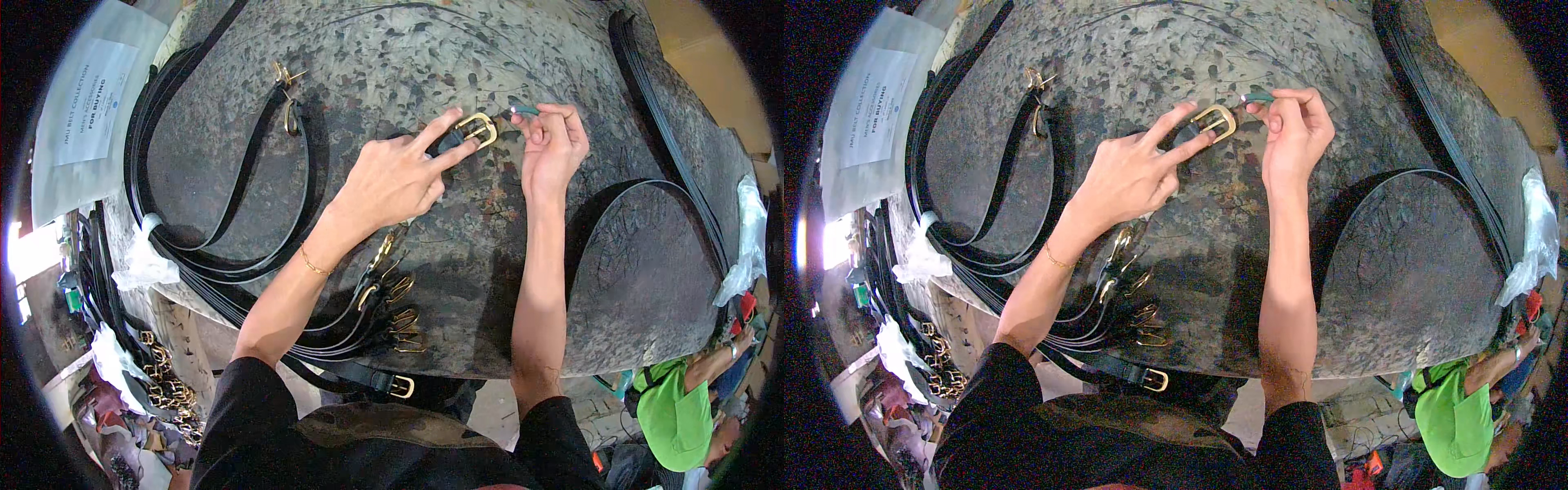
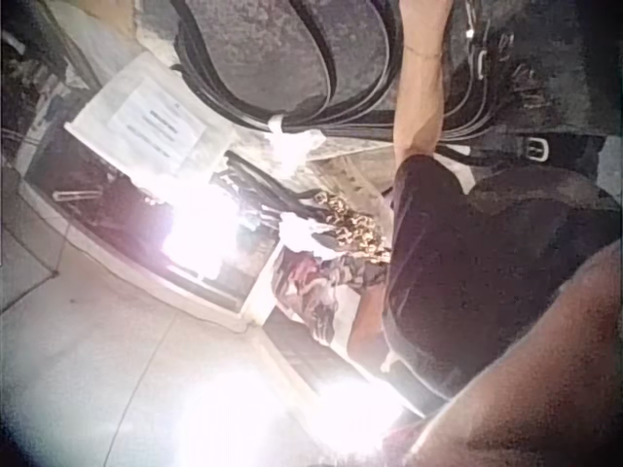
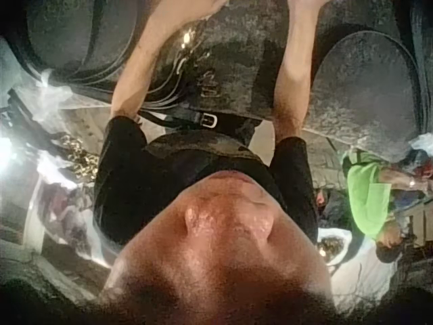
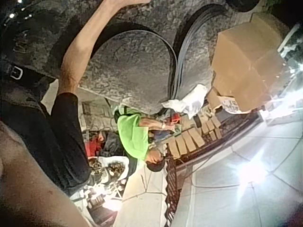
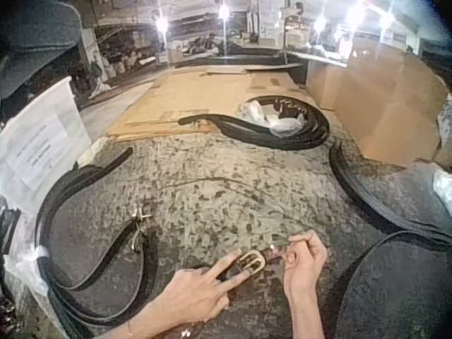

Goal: Manually assemble and clean hardware on black leather straps.

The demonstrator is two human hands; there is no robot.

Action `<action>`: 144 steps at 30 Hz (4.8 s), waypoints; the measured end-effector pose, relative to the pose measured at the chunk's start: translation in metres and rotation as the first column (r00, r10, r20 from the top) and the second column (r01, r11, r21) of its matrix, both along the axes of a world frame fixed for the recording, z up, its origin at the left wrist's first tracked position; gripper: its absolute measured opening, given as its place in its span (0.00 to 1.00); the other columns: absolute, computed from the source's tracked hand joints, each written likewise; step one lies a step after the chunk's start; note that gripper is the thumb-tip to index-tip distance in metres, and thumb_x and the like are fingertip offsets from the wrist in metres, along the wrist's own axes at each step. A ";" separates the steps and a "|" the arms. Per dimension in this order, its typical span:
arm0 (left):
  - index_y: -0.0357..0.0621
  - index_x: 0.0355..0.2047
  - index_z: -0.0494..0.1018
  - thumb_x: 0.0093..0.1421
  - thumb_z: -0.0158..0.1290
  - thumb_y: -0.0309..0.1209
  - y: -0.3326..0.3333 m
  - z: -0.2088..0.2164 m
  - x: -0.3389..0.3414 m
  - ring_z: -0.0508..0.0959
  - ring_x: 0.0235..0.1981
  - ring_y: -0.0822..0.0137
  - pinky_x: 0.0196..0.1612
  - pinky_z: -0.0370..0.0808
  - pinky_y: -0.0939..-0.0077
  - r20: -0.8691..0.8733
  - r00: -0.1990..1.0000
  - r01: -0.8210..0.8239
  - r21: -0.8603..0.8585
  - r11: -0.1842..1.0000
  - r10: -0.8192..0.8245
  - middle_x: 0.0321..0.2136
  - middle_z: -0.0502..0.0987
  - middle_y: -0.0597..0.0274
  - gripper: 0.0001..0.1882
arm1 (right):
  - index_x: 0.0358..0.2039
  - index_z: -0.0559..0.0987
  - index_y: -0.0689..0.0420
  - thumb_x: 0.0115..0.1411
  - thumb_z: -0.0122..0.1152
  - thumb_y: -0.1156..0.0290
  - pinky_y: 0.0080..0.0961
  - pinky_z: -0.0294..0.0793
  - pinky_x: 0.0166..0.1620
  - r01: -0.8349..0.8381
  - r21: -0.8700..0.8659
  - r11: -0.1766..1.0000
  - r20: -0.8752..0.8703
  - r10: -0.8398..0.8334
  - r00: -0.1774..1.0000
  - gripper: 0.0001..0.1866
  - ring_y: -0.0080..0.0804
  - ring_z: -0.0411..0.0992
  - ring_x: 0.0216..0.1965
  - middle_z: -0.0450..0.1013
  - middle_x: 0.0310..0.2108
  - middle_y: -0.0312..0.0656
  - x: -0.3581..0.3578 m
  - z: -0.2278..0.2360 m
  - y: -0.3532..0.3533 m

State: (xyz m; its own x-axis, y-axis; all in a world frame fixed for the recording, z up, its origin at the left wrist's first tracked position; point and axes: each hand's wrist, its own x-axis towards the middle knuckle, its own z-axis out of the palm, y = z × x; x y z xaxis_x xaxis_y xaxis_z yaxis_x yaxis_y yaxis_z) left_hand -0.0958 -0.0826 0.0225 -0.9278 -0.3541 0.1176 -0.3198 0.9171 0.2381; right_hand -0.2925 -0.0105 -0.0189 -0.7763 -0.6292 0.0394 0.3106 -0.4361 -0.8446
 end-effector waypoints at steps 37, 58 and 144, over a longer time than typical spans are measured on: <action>0.42 0.34 0.74 0.52 0.58 0.22 0.007 -0.020 -0.005 0.79 0.25 0.57 0.27 0.77 0.67 -0.346 0.914 -0.183 0.116 0.976 0.212 0.33 0.75 0.60 0.08 | 0.26 0.75 0.63 0.53 0.57 0.83 0.13 0.61 0.28 -0.211 0.279 0.937 -0.418 0.317 0.851 0.02 0.11 0.64 0.25 0.68 0.22 0.27 0.004 0.001 0.006; 0.42 0.32 0.72 0.53 0.57 0.25 0.003 -0.017 -0.002 0.78 0.26 0.55 0.27 0.76 0.63 -0.323 0.917 -0.165 0.225 0.960 0.233 0.31 0.72 0.60 0.07 | 0.25 0.75 0.62 0.51 0.57 0.82 0.13 0.60 0.26 -0.200 0.345 0.917 -0.458 0.351 0.817 0.02 0.11 0.62 0.23 0.69 0.22 0.28 0.006 0.003 0.006; 0.35 0.44 0.59 0.41 0.48 0.15 0.000 -0.018 0.004 0.66 0.46 0.50 0.55 0.64 0.63 -0.551 0.806 -0.021 0.340 0.940 0.218 0.42 0.62 0.46 0.26 | 0.34 0.77 0.65 0.59 0.53 0.81 0.23 0.78 0.38 -0.227 0.172 0.959 -0.094 0.245 0.965 0.05 0.18 0.69 0.27 0.72 0.28 0.36 -0.004 0.004 0.000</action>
State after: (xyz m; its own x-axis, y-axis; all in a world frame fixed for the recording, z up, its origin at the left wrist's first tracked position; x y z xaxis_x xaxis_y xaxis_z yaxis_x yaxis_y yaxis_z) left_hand -0.0921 -0.0824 0.0044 -0.6704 -0.5656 0.4804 -0.1364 0.7303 0.6694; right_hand -0.2962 -0.0100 -0.0150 -0.6012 -0.7991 0.0031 0.2869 -0.2195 -0.9325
